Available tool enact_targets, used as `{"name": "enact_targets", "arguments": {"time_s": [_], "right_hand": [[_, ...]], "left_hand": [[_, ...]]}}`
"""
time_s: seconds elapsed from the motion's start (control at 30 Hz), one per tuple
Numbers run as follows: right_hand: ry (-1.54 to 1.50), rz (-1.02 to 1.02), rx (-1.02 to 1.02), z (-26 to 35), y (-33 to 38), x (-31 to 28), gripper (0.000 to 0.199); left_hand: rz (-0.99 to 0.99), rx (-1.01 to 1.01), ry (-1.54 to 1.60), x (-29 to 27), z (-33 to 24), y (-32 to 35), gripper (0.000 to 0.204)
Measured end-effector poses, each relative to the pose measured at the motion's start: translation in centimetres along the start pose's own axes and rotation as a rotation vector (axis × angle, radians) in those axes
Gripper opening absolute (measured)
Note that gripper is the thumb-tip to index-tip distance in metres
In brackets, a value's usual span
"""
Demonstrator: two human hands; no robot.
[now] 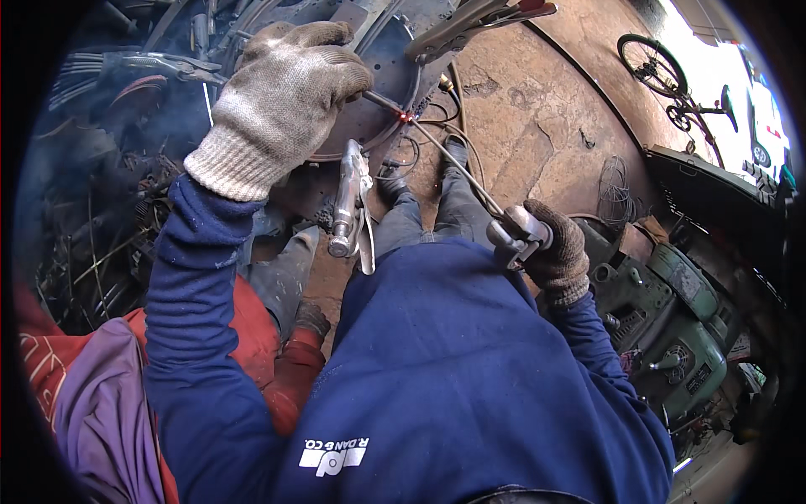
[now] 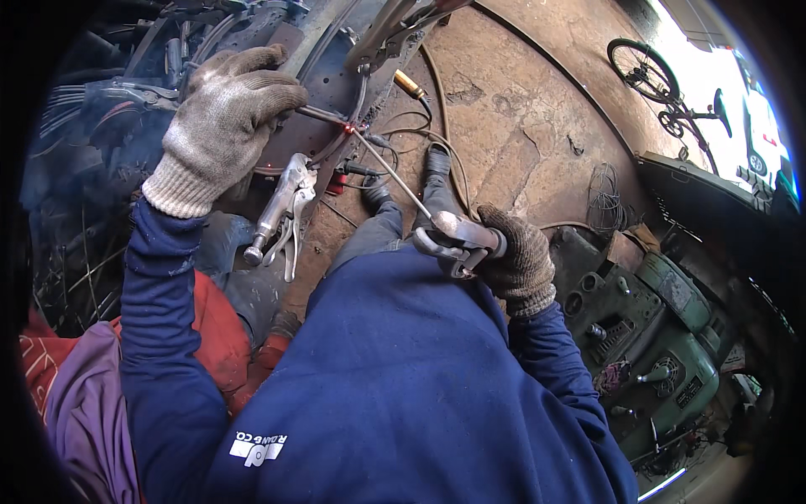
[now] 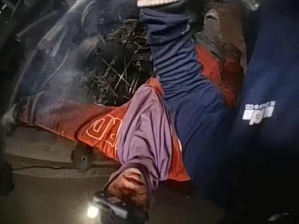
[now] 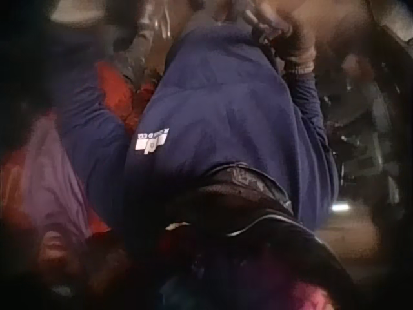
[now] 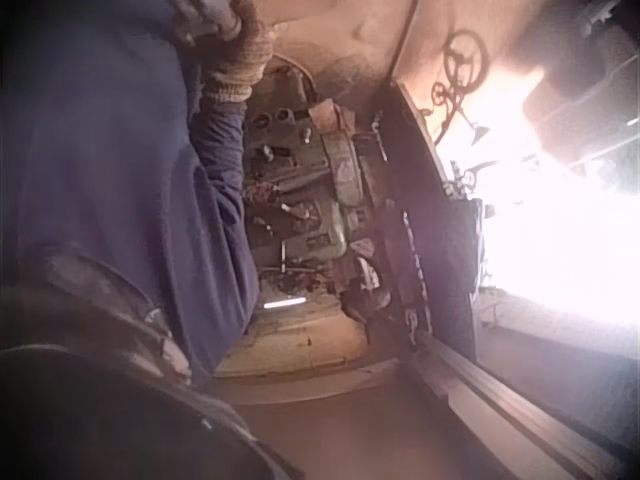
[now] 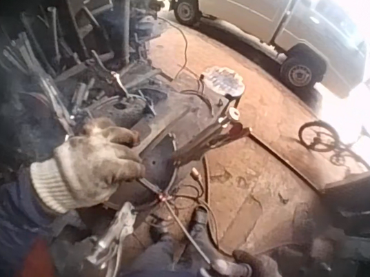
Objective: The person aligns metal rods onto a metal fixture, clamps them using locking pliers, welds the pieces together with a welding electrode, hammers the metal assembly, and fastens additional locking pliers.
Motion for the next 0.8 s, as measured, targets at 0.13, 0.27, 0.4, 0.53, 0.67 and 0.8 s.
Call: {"name": "enact_targets", "arguments": {"time_s": [0.13, 0.27, 0.4, 0.53, 0.67, 0.8], "right_hand": [[-0.23, -0.092, 0.053, 0.2, -0.2, 0.1, 0.04], [-0.397, -0.108, 0.119, -2.0, -0.2, -0.5, 0.033], [-0.48, -0.053, 0.151, -3.8, -0.7, -1.2, 0.039], [-0.57, 0.006, 0.195, -5.1, -1.7, -1.6, 0.04], [-0.594, 0.089, 0.12, -4.2, -2.8, -2.8, 0.04], [-0.605, 0.174, 0.195, -4.6, -3.4, -4.0, 0.043]], "left_hand": [[-0.012, 0.007, 0.002, 0.2, 0.3, -0.2, 0.033], [0.011, -0.007, -0.001, 0.0, 0.4, -0.1, 0.034], [0.047, -0.019, 0.0, -0.2, 0.6, -0.3, 0.036], [0.062, -0.021, 0.004, -0.4, 0.5, -0.3, 0.034], [0.063, -0.027, 0.012, -0.6, 0.3, -0.5, 0.033], [0.062, -0.035, 0.035, -1.0, -0.1, -0.5, 0.034]]}}
Point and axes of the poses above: each hand's wrist, its own y-axis away from the middle knuckle, its own x-axis out of the palm, z = x × y, the point moved 2 cm from there along -y, towards the middle knuckle, and after that the axes turned 11 degrees about z, right-handed, at the moved point
